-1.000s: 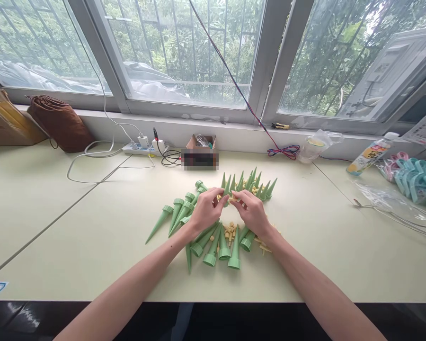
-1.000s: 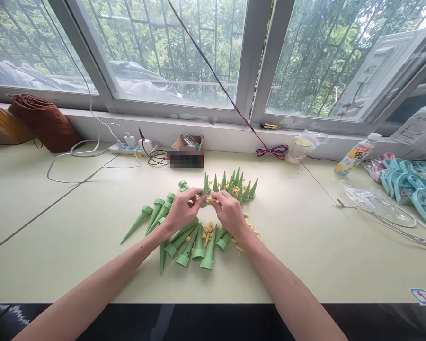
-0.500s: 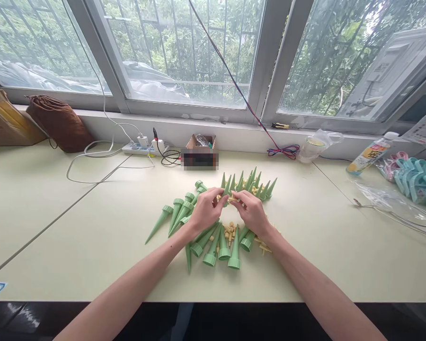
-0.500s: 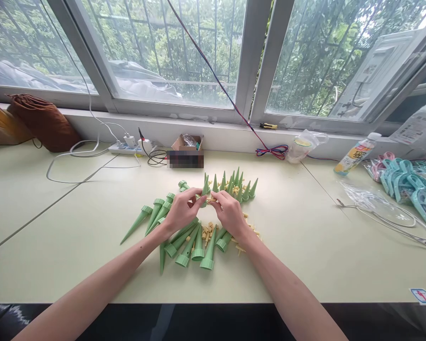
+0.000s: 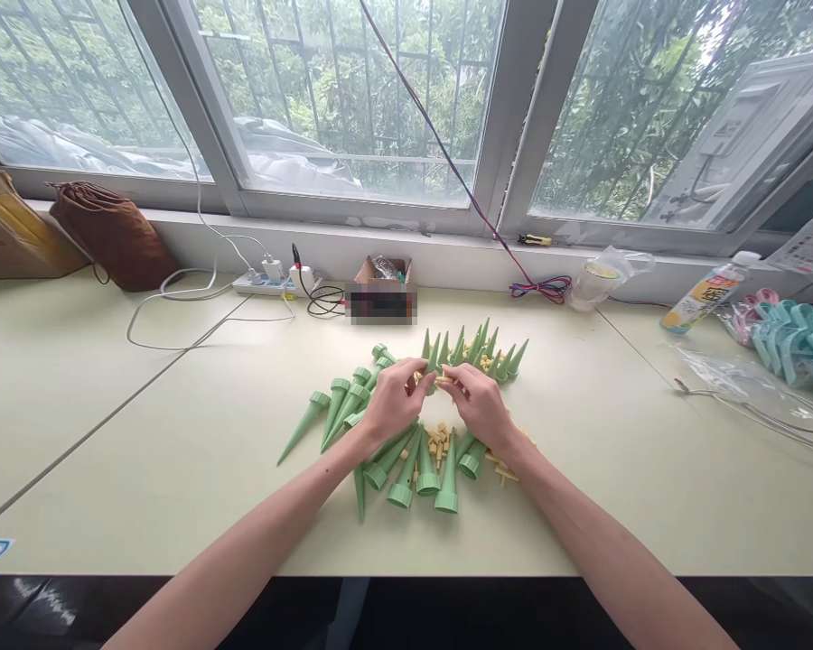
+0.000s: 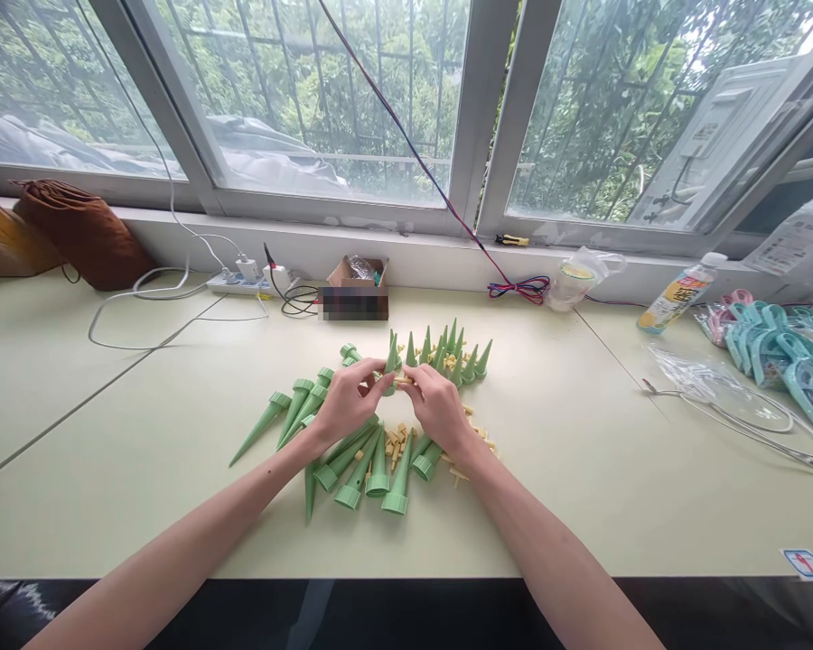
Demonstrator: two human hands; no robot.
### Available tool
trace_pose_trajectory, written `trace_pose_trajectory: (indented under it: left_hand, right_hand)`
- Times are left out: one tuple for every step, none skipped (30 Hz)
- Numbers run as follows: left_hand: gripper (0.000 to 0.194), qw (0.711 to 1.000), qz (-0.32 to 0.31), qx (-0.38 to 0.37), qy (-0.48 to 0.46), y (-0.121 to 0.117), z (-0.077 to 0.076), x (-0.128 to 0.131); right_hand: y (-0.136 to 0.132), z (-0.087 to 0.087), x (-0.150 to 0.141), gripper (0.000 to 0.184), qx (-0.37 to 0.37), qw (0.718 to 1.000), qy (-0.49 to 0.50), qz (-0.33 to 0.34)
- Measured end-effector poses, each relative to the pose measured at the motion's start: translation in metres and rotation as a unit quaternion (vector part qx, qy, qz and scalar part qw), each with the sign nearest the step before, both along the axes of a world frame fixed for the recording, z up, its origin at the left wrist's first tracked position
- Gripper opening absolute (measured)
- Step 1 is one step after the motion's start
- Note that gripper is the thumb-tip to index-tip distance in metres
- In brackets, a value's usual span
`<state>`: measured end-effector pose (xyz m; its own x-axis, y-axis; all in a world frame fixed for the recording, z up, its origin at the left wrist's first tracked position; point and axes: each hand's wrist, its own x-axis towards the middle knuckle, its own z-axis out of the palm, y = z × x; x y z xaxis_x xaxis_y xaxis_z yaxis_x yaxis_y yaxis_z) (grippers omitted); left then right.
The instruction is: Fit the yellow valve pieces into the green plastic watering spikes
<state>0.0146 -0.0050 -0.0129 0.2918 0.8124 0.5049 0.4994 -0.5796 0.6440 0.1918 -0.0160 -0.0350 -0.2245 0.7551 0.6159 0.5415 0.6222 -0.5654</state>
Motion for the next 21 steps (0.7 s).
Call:
trace_pose_trajectory:
  left_hand:
    - [0.018, 1.000, 0.000, 0.000, 0.001, 0.0002, -0.0003, 0.0001]
    - [0.018, 1.000, 0.000, 0.000, 0.002, 0.0003, -0.0006, 0.0002]
    - [0.017, 1.000, 0.001, 0.000, 0.001, 0.0004, -0.0007, 0.0003]
    - [0.017, 1.000, 0.000, -0.001, 0.000, 0.0004, -0.0008, 0.0004]
    - [0.018, 1.000, -0.001, -0.002, -0.001, 0.0003, -0.0008, 0.0005]
    - [0.018, 1.000, -0.002, -0.003, -0.001, 0.0002, -0.0007, 0.0005]
    - [0.018, 1.000, -0.002, -0.003, -0.001, 0.0000, -0.0006, 0.0005]
    - [0.017, 1.000, -0.002, -0.003, -0.001, -0.0002, -0.0004, 0.0004]
    - [0.017, 1.000, -0.002, -0.003, 0.000, -0.0004, -0.0002, 0.0003]
    - [0.017, 1.000, -0.001, -0.002, 0.001, -0.0006, 0.0000, 0.0002]
    - [0.017, 1.000, -0.001, -0.001, 0.002, -0.0007, 0.0001, 0.0001]
    - [0.016, 1.000, -0.001, 0.001, 0.002, -0.0007, 0.0003, 0.0001]
    - [0.016, 1.000, -0.002, 0.002, 0.002, -0.0007, 0.0004, 0.0001]
    - [0.016, 1.000, -0.003, 0.002, 0.002, -0.0007, 0.0004, 0.0002]
    - [0.016, 1.000, -0.003, 0.003, 0.002, -0.0007, 0.0005, 0.0003]
    - [0.016, 1.000, -0.003, 0.003, 0.001, -0.0006, 0.0006, 0.0003]
    - [0.016, 1.000, -0.004, 0.003, 0.000, -0.0006, 0.0006, 0.0004]
    - [0.016, 1.000, -0.004, 0.003, -0.001, -0.0006, 0.0006, 0.0004]
    - [0.016, 1.000, -0.005, 0.004, -0.002, -0.0005, 0.0006, 0.0005]
    - [0.016, 1.000, -0.006, 0.004, -0.003, -0.0004, 0.0006, 0.0005]
    - [0.015, 1.000, -0.006, 0.004, -0.003, -0.0004, 0.0006, 0.0005]
  right_hand:
    - [0.0001, 0.0000, 0.0000, 0.027, -0.001, 1.000, 0.000, 0.000]
    - [0.0002, 0.0000, 0.0000, 0.027, -0.002, 1.000, 0.000, 0.001]
    - [0.0003, 0.0000, 0.0000, 0.027, -0.003, 1.000, 0.000, 0.000]
    - [0.0004, 0.0000, -0.0001, 0.027, -0.004, 1.000, -0.001, 0.000]
    - [0.0004, -0.0001, -0.0001, 0.026, -0.005, 1.000, -0.001, -0.001]
    - [0.0004, -0.0001, -0.0003, 0.026, -0.006, 1.000, -0.001, -0.001]
    - [0.0004, -0.0003, -0.0004, 0.026, -0.006, 1.000, -0.001, -0.001]
    - [0.0002, -0.0004, -0.0005, 0.026, -0.007, 1.000, -0.001, -0.001]
    - [0.0001, -0.0005, -0.0006, 0.026, -0.007, 1.000, -0.001, -0.001]
    - [0.0000, -0.0007, -0.0007, 0.026, -0.007, 1.000, -0.001, 0.000]
    - [-0.0001, -0.0009, -0.0007, 0.026, -0.007, 1.000, -0.001, 0.000]
    - [-0.0002, -0.0010, -0.0007, 0.026, -0.008, 1.000, -0.002, -0.001]
    - [-0.0002, -0.0012, -0.0007, 0.026, -0.008, 1.000, -0.002, -0.001]
    - [-0.0001, -0.0013, -0.0006, 0.027, -0.008, 1.000, -0.002, -0.001]
    - [0.0000, -0.0014, -0.0005, 0.027, -0.007, 1.000, -0.002, -0.001]
    - [0.0002, -0.0014, -0.0004, 0.027, -0.006, 1.000, -0.003, -0.001]
    - [0.0004, -0.0014, -0.0004, 0.028, -0.005, 1.000, -0.003, -0.001]
    - [0.0006, -0.0014, -0.0003, 0.028, -0.005, 1.000, -0.003, -0.002]
    - [0.0007, -0.0013, -0.0003, 0.028, -0.004, 1.000, -0.004, -0.002]
    - [0.0009, -0.0012, -0.0002, 0.028, -0.005, 1.000, -0.004, -0.002]
    - [0.0010, -0.0011, -0.0002, 0.028, -0.005, 1.000, -0.004, -0.002]
